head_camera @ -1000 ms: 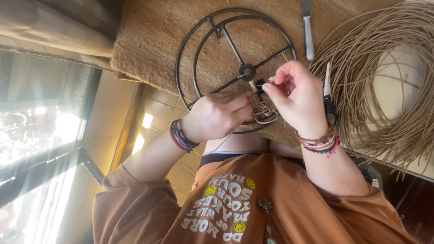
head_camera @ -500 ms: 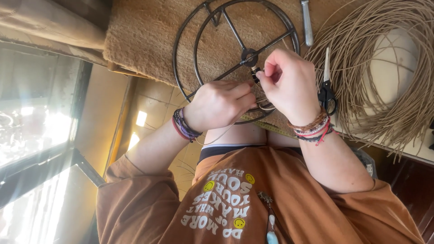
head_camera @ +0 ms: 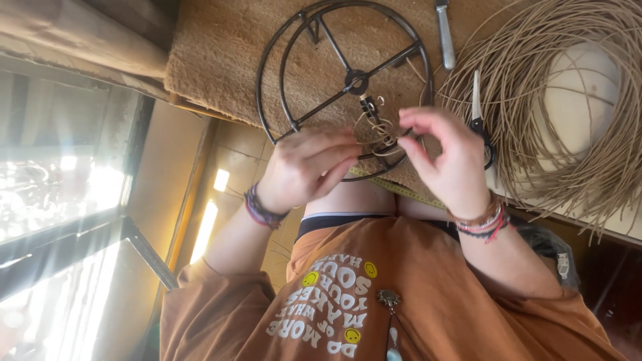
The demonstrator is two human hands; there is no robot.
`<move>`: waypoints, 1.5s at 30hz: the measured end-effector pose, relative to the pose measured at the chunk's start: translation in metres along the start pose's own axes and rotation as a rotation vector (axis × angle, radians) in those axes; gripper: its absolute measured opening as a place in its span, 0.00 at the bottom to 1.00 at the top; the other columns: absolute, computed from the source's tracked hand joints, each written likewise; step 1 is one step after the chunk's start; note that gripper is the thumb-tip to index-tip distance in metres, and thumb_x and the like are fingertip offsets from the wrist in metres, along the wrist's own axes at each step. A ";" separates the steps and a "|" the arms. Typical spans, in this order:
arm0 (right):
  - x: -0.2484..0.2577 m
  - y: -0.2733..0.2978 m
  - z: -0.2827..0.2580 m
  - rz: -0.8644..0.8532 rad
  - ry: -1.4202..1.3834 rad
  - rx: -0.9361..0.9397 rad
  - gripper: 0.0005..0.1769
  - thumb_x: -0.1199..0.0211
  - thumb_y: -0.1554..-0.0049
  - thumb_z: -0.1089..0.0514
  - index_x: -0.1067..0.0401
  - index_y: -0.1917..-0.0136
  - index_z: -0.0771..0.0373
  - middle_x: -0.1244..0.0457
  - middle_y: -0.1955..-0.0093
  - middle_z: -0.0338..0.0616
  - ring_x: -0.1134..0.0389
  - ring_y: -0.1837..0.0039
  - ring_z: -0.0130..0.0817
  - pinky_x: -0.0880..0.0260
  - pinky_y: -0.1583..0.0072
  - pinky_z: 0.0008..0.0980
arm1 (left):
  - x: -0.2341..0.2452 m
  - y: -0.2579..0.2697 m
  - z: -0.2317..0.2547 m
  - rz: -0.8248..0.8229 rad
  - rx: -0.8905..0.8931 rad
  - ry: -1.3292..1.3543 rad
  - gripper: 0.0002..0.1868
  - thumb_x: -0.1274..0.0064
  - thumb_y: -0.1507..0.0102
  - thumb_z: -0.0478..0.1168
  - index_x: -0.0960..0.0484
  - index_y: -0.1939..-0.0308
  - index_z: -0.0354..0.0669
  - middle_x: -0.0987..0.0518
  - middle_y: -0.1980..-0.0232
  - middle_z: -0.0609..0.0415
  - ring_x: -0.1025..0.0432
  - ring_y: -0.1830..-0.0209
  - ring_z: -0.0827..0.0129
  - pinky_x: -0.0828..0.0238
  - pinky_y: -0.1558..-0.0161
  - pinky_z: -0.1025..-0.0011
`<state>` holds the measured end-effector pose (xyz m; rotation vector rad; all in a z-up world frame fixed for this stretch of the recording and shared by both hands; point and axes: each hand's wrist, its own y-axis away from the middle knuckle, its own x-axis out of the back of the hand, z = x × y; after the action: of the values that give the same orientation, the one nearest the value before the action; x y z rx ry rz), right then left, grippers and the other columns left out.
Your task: Measuring, cutting, and weaving wicker or rope material onto a metal furniture frame
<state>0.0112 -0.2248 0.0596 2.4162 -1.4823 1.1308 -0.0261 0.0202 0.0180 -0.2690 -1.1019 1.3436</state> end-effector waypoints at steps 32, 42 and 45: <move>-0.016 0.010 0.101 -0.002 -0.793 -0.321 0.16 0.49 0.32 0.61 0.34 0.33 0.69 0.32 0.42 0.56 0.30 0.45 0.35 0.26 0.46 0.30 | -0.025 0.027 0.041 0.061 1.099 -0.334 0.14 0.59 0.25 0.52 0.27 0.51 0.47 0.17 0.73 0.58 0.21 0.67 0.50 0.27 0.59 0.54; -0.025 0.045 0.103 0.170 -1.019 -0.511 0.07 0.45 0.33 0.58 0.37 0.46 0.64 0.30 0.56 0.59 0.24 0.57 0.39 0.22 0.58 0.26 | -0.024 -0.003 0.010 -0.075 1.145 -0.079 0.11 0.54 0.29 0.48 0.21 0.61 0.50 0.17 0.77 0.64 0.21 0.70 0.60 0.26 0.60 0.63; -0.020 0.046 0.108 0.217 -0.994 -0.514 0.06 0.46 0.33 0.60 0.37 0.46 0.65 0.30 0.55 0.61 0.24 0.58 0.39 0.23 0.58 0.26 | -0.029 -0.009 -0.001 -0.105 1.110 -0.021 0.11 0.56 0.29 0.47 0.22 0.59 0.47 0.17 0.77 0.59 0.20 0.67 0.51 0.25 0.57 0.56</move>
<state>0.0273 -0.2807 -0.0444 2.5060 -1.9324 -0.5595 -0.0151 -0.0066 0.0104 0.6092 -0.2560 1.6571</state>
